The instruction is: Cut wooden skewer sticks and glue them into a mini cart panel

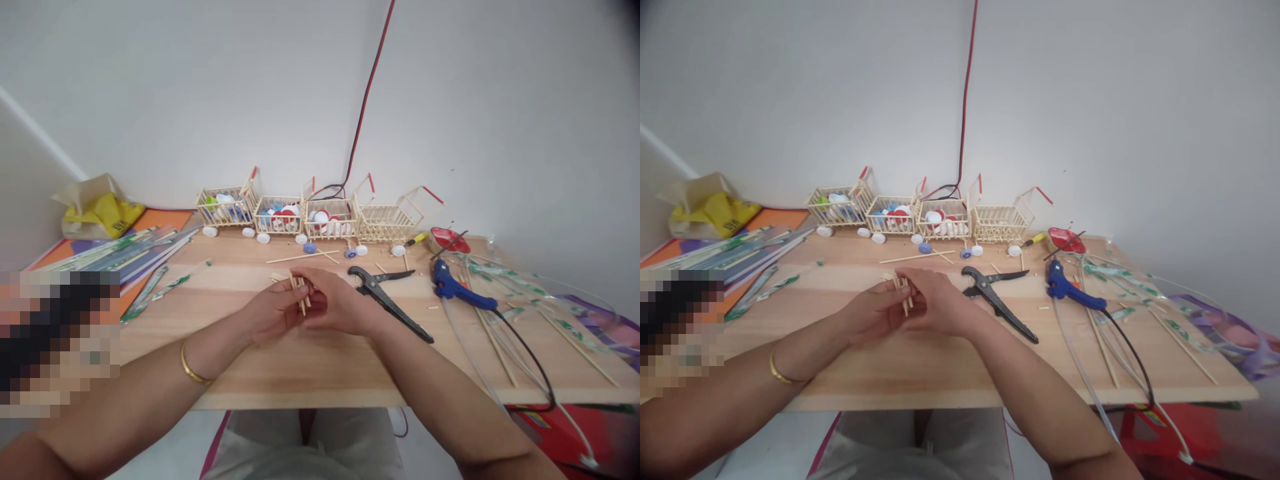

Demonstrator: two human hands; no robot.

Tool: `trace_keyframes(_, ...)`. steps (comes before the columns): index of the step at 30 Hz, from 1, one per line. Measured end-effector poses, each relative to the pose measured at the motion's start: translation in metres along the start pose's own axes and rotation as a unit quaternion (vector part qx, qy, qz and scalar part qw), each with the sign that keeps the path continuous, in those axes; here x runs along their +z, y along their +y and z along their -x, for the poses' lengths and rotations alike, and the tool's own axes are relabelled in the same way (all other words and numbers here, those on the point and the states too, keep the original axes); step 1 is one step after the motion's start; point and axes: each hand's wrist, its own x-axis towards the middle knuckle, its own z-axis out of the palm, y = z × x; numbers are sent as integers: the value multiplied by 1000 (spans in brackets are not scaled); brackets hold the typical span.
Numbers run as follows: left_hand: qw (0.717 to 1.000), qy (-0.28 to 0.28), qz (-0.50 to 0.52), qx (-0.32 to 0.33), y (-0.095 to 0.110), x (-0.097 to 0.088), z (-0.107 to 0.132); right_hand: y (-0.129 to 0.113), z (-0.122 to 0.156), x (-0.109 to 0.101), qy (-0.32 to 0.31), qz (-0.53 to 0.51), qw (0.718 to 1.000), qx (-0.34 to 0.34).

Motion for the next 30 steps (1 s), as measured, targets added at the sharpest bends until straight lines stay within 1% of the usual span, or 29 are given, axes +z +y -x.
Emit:
trace_keyframes(4, 1000, -9, -10, 6, 1, 3, 2, 1, -4, 1, 35, 78, 996, 0)
trace_keyframes(7, 1000, -10, -16, 0, 0, 4, 2, 2, -4, 0, 34, 92, 995, -5)
trace_keyframes(9, 1000, -6, -27, -8, -1, 2, 2, 3, -3, -2, 14, 79, 997, -6)
trace_keyframes(12, 999, -11, -44, -22, -3, -2, 0, 5, 2, -8, -27, 8, 1000, -2)
trace_keyframes(14, 999, -13, -44, -25, -2, -5, 0, 5, 3, -11, -18, -29, 999, 4)
trace_keyframes(15, 999, -12, -40, -25, -2, -6, 0, 5, 3, -12, -6, -30, 1000, 3)
trace_keyframes(17, 999, -11, -28, -32, 0, -6, 1, 5, 2, -12, 17, 3, 1000, -8)
trace_keyframes(21, 999, -14, 0, -43, 3, -4, 2, 4, -1, -9, 17, 84, 996, -35)
trace_keyframes(26, 998, -11, 8, -55, 5, -3, 2, 4, 0, -9, 0, 109, 993, -47)
trace_keyframes(30, 998, -29, 17, -54, 4, -1, 4, 6, 0, -9, 22, 134, 990, -48)
